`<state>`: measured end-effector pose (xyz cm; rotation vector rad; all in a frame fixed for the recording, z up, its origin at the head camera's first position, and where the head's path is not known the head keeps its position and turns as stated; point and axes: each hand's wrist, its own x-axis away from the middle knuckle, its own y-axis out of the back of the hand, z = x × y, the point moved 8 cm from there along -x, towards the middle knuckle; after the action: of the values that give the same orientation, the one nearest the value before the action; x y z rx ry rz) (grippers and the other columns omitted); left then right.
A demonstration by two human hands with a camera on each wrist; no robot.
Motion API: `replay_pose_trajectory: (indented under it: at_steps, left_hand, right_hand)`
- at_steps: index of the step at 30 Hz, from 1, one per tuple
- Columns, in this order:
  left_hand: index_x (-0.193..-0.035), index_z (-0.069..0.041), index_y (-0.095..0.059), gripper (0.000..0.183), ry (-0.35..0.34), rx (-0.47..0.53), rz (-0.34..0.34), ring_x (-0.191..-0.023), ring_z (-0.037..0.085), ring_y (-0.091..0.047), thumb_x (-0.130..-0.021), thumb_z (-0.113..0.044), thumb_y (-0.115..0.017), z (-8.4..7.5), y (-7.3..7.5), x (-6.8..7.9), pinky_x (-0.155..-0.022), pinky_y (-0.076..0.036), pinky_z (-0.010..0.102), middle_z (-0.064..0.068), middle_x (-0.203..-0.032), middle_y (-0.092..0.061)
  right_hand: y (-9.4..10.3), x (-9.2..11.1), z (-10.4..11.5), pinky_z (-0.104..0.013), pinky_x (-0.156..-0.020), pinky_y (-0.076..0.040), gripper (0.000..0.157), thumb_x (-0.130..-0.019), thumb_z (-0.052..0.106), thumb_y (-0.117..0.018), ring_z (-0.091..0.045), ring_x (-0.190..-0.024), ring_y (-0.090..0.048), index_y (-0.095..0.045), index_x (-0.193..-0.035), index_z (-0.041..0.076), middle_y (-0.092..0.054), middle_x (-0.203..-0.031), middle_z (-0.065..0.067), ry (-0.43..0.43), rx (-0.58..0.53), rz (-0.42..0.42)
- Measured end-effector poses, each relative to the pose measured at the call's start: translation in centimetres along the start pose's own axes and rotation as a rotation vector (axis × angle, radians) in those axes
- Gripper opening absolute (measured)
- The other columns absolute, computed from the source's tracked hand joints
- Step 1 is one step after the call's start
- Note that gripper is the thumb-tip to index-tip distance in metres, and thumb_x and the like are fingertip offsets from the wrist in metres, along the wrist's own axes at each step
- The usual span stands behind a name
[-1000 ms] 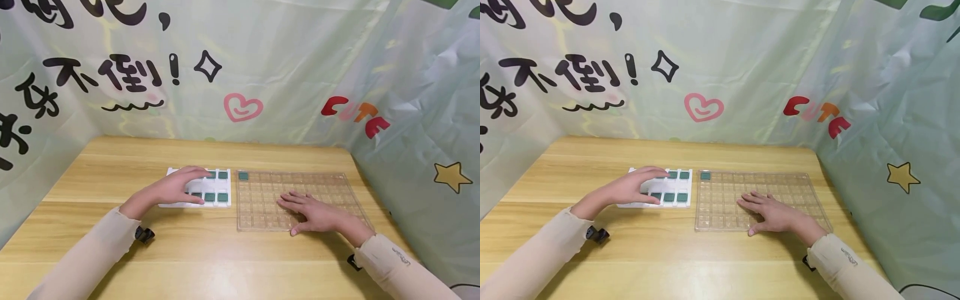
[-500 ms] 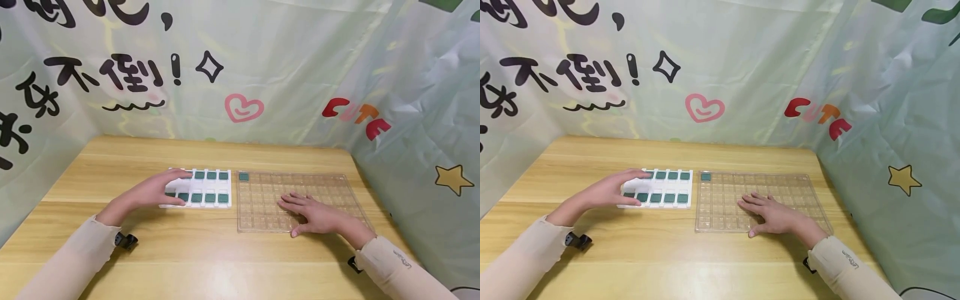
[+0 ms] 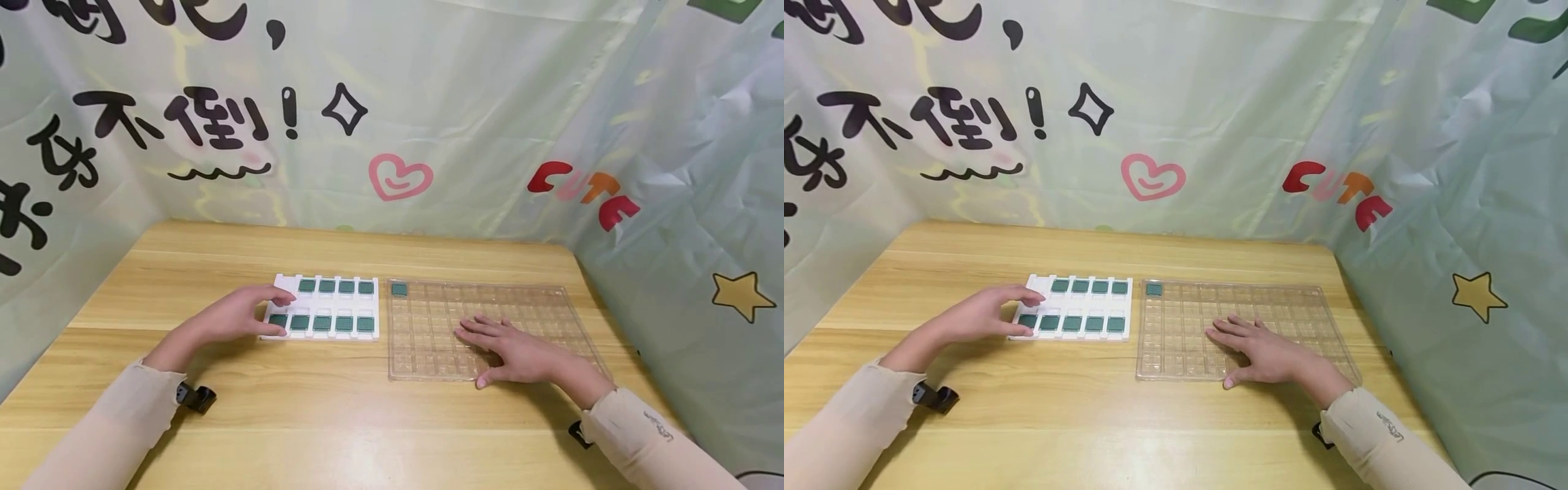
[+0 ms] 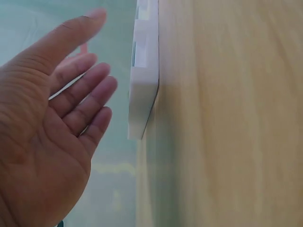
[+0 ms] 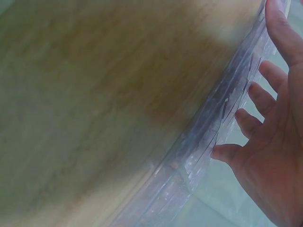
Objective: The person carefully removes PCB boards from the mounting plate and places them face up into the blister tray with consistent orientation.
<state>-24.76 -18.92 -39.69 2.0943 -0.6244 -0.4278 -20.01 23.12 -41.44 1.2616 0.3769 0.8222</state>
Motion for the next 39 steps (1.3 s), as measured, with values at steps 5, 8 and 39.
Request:
replay_pose_trajectory:
  at_steps: [5,8,39]
  left_hand:
    - [-0.119,-0.007,-0.066,0.050,0.030,0.005,0.019,-0.102,0.020,-0.059,-0.080,-0.035,-0.081,0.5,-0.2,0.2,-0.093,-0.046,0.048,0.001,-0.112,-0.065]
    - [-0.118,-0.008,-0.066,0.048,0.045,0.011,0.029,-0.100,0.018,-0.058,-0.080,-0.034,-0.082,0.8,-0.4,0.3,-0.091,-0.047,0.046,-0.001,-0.109,-0.065]
    - [-0.108,-0.018,-0.071,0.028,-0.012,-0.026,-0.043,-0.097,0.016,-0.058,-0.083,-0.025,-0.081,1.7,-1.0,0.7,-0.085,-0.048,0.040,-0.002,-0.111,-0.066]
  right_hand:
    - [-0.1,0.0,0.0,-0.074,-0.105,-0.015,0.092,-0.083,0.062,-0.063,-0.043,-0.144,-0.017,-0.031,-0.155,0.015,-0.026,-0.159,-0.012,0.000,-0.014,0.001]
    - [-0.1,0.0,0.0,-0.074,-0.105,-0.015,0.091,-0.083,0.061,-0.063,-0.043,-0.144,-0.017,-0.031,-0.155,0.015,-0.026,-0.159,-0.012,0.000,-0.019,0.003]
    - [-0.1,0.1,-0.1,-0.072,-0.106,-0.015,0.092,-0.083,0.063,-0.063,-0.039,-0.145,-0.016,-0.028,-0.156,0.019,-0.024,-0.160,-0.008,-0.010,-0.014,0.010]
